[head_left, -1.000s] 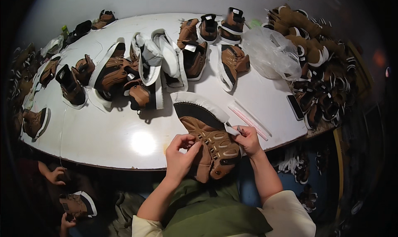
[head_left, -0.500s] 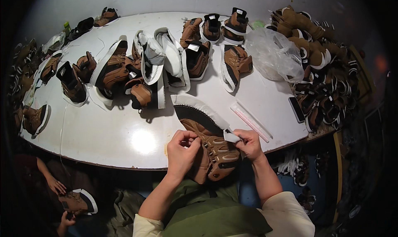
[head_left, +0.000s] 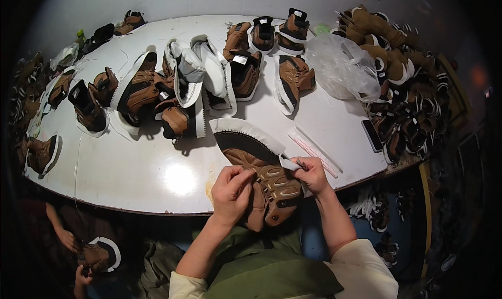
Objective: The person assembles brown high-top shoes by attaching white midsole pieces to the shoe uppers. They use a small metal tool to tuck and secure the midsole edges around the shoe, then place the finished shoe on the table and pick up another to repeat the process.
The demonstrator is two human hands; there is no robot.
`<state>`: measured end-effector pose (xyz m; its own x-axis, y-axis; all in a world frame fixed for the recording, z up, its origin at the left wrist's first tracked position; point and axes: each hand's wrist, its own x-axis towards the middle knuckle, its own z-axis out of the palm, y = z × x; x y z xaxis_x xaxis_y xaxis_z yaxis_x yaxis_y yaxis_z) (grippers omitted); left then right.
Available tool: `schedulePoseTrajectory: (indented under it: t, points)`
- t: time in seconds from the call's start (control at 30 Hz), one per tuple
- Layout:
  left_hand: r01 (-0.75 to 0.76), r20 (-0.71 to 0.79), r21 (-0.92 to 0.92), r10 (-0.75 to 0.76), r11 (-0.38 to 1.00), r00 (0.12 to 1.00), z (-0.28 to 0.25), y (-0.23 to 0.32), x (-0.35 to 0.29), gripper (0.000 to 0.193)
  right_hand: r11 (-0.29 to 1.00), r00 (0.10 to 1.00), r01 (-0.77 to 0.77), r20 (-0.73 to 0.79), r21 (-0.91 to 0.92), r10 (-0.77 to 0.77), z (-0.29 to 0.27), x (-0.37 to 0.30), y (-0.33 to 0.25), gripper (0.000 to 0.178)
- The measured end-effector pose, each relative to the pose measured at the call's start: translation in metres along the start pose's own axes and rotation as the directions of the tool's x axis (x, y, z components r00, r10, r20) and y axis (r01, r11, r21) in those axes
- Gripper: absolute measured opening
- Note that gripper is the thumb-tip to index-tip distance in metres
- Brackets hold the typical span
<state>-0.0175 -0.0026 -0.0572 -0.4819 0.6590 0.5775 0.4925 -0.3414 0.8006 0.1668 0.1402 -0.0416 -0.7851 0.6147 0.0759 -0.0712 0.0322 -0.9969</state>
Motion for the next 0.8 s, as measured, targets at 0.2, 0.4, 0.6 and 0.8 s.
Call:
schedulePoseTrajectory:
  t: [0.2,0.4,0.6,0.8]
  points:
    - [-0.188,0.113,0.175,0.170,0.966,0.979,-0.010,-0.010,0.003,0.033,0.999,0.999,-0.027,0.034,0.029,0.026,-0.002,0.010,0.000,0.018]
    - [-0.267,0.155,0.215,0.238,0.939,0.959,-0.015,-0.015,0.004,0.035,0.998,0.999,-0.048,0.028,0.033,0.047,-0.002,0.015,0.002,0.016]
    - [-0.262,0.124,0.187,0.242,0.947,0.962,-0.014,-0.023,0.001,0.037,0.998,0.999,-0.042,0.020,0.042,0.042,-0.004,0.016,0.005,0.016]
    - [-0.273,0.149,0.220,0.244,0.937,0.958,-0.013,-0.022,0.002,0.038,0.998,0.999,-0.046,0.029,0.052,0.044,-0.004,0.016,0.004,0.018]
